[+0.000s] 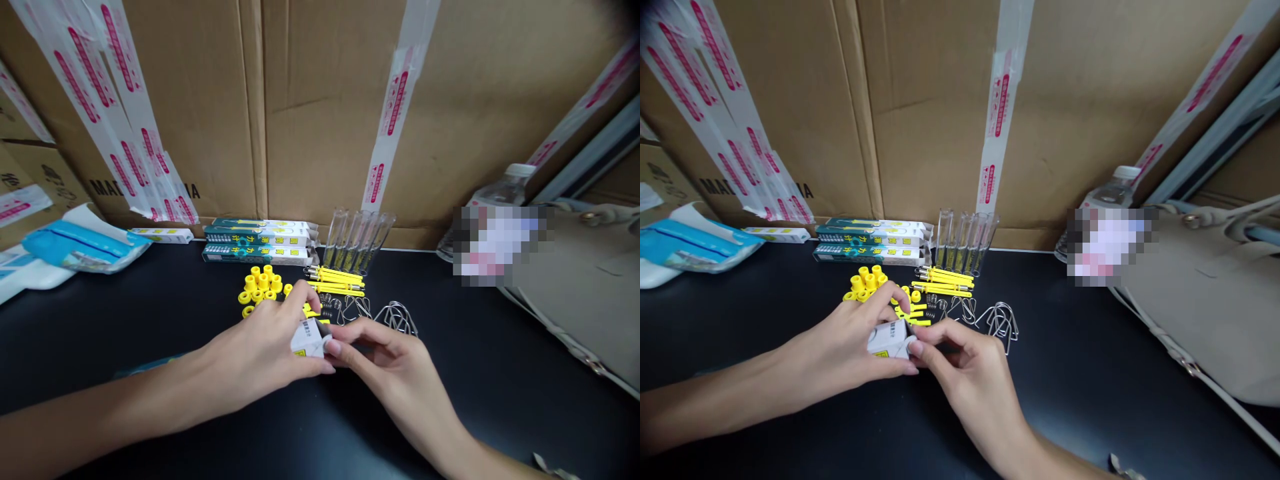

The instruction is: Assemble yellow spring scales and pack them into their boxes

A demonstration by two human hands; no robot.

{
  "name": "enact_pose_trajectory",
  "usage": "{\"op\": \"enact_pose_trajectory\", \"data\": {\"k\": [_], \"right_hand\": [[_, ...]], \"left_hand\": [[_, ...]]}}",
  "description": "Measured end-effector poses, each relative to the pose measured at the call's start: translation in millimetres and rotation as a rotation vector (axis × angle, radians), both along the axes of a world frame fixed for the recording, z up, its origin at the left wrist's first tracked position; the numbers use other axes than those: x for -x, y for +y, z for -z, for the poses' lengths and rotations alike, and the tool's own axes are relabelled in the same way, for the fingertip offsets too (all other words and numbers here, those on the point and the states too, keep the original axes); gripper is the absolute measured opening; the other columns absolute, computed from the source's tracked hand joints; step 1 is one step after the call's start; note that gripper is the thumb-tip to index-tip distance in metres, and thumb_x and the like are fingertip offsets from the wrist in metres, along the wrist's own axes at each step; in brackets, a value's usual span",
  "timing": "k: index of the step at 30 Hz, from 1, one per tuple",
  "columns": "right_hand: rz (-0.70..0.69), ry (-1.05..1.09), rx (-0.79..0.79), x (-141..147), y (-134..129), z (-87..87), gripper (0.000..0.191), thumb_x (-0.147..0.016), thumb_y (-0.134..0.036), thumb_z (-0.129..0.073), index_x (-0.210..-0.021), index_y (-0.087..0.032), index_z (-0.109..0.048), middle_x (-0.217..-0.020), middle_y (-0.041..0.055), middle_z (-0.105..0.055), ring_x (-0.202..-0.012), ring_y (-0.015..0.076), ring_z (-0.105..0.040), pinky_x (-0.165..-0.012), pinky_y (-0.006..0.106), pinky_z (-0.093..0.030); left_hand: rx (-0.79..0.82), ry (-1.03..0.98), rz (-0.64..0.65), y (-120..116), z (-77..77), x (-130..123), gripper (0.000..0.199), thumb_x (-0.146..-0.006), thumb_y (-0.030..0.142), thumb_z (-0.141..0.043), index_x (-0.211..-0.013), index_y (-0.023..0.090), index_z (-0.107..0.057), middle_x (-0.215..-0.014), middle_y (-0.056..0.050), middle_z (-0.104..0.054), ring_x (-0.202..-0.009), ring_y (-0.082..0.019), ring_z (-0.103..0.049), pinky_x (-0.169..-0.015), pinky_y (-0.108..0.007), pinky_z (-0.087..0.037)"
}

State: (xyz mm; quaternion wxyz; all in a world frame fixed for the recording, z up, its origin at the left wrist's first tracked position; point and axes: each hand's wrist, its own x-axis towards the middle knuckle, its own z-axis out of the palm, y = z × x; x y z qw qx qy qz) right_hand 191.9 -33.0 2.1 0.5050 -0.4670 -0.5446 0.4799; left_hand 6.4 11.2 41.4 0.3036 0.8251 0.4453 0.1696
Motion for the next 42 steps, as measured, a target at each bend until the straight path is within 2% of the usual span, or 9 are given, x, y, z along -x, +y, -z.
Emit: {"op": "enact_pose_trajectory", "data": {"k": [8,17,21,26,29,32,37,39,42], "right_hand": [[0.019,-0.105,-0.039,1,-3,0.6,0.013,-0.082,-0.035,-0.075,-0.077,-0.022,-0.078,-0.079,0.0006,-0.081,-0.076,0.0204,-0.078,-0.069,0.022,-0.062],[-0.036,-0.340,-0.294,3,-10,3.9,0.019,-0.091,-0.023,-0.066,-0.104,-0.026,-0.080,-0.099,0.0024,-0.081,-0.088,0.0202,-0.078,-0.082,0.026,-0.062],[-0.016,-0.189,-0.203,3,-5,7.6,0.017,-0.084,-0.027,-0.076,-0.101,-0.025,-0.078,-0.103,0.0014,-0.080,-0.089,0.0194,-0.078,-0.084,0.027,-0.064],[-0.082,-0.055,-0.081,1,4,7.4,0.042,-0.078,-0.024,-0.080,-0.119,-0.029,-0.071,-0.109,0.0009,-0.077,-0.094,0.0198,-0.075,-0.076,0.028,-0.067],[-0.123,-0.081,-0.056,0,5,5.4,0.035,-0.079,-0.019,-0.078,-0.113,-0.030,-0.076,-0.102,-0.0002,-0.078,-0.091,0.0180,-0.074,-0.076,0.025,-0.065],[-0.103,-0.082,-0.046,-2,3,1.7,0.028,-0.079,-0.020,-0.077,-0.105,-0.030,-0.079,-0.103,0.0001,-0.077,-0.094,0.0189,-0.073,-0.077,0.024,-0.063],[0.012,-0.065,-0.044,-16,9,-7.7,0.025,-0.077,-0.029,-0.081,-0.101,-0.027,-0.079,-0.101,0.0020,-0.079,-0.099,0.0214,-0.072,-0.086,0.027,-0.060],[0.043,-0.033,-0.014,-25,14,-10.7,0.026,-0.075,-0.033,-0.083,-0.100,-0.024,-0.079,-0.101,0.0036,-0.079,-0.098,0.0224,-0.073,-0.090,0.029,-0.059],[0.080,0.012,0.070,-36,22,-12.3,0.035,-0.073,-0.040,-0.085,-0.102,-0.021,-0.078,-0.102,0.0072,-0.079,-0.100,0.0253,-0.073,-0.087,0.031,-0.060]], "left_hand": [[-0.003,-0.027,0.007,1,2.5,1,0.043,-0.078,0.045,-0.074,-0.109,0.025,-0.051,-0.078,0.002,-0.065,-0.067,-0.021,-0.065,-0.066,-0.030,-0.048],[-0.020,-0.051,0.034,10,12.6,5,0.042,-0.080,0.033,-0.071,-0.113,0.025,-0.048,-0.076,0.003,-0.065,-0.066,-0.020,-0.067,-0.063,-0.028,-0.047],[-0.054,-0.019,0.031,11,14.8,6,0.045,-0.080,0.033,-0.073,-0.114,0.026,-0.045,-0.088,0.000,-0.066,-0.073,-0.022,-0.069,-0.066,-0.031,-0.049],[-0.077,-0.020,0.091,6,18.4,4,0.047,-0.082,0.037,-0.075,-0.115,0.029,-0.043,-0.101,0.000,-0.064,-0.085,-0.023,-0.068,-0.069,-0.032,-0.050],[-0.137,-0.034,0.135,2,19.1,3,0.054,-0.080,0.034,-0.079,-0.120,0.031,-0.042,-0.113,-0.001,-0.062,-0.100,-0.024,-0.067,-0.079,-0.033,-0.052],[-0.217,0.004,0.159,2,13.5,6,0.059,-0.082,0.036,-0.077,-0.128,0.030,-0.040,-0.125,-0.004,-0.059,-0.113,-0.026,-0.063,-0.089,-0.036,-0.051],[-0.235,0.089,0.081,12,-18.1,32,0.061,-0.081,0.054,-0.073,-0.132,0.031,-0.048,-0.127,-0.004,-0.064,-0.106,-0.029,-0.067,-0.081,-0.036,-0.054],[-0.233,0.016,0.040,20,-29.5,52,0.062,-0.075,0.059,-0.077,-0.127,0.030,-0.057,-0.119,-0.004,-0.070,-0.101,-0.029,-0.069,-0.077,-0.032,-0.054],[-0.091,-0.262,-0.088,30,-31.9,82,0.046,-0.084,0.058,-0.068,-0.119,0.027,-0.067,-0.110,-0.004,-0.075,-0.102,-0.027,-0.070,-0.084,-0.028,-0.055]]}}
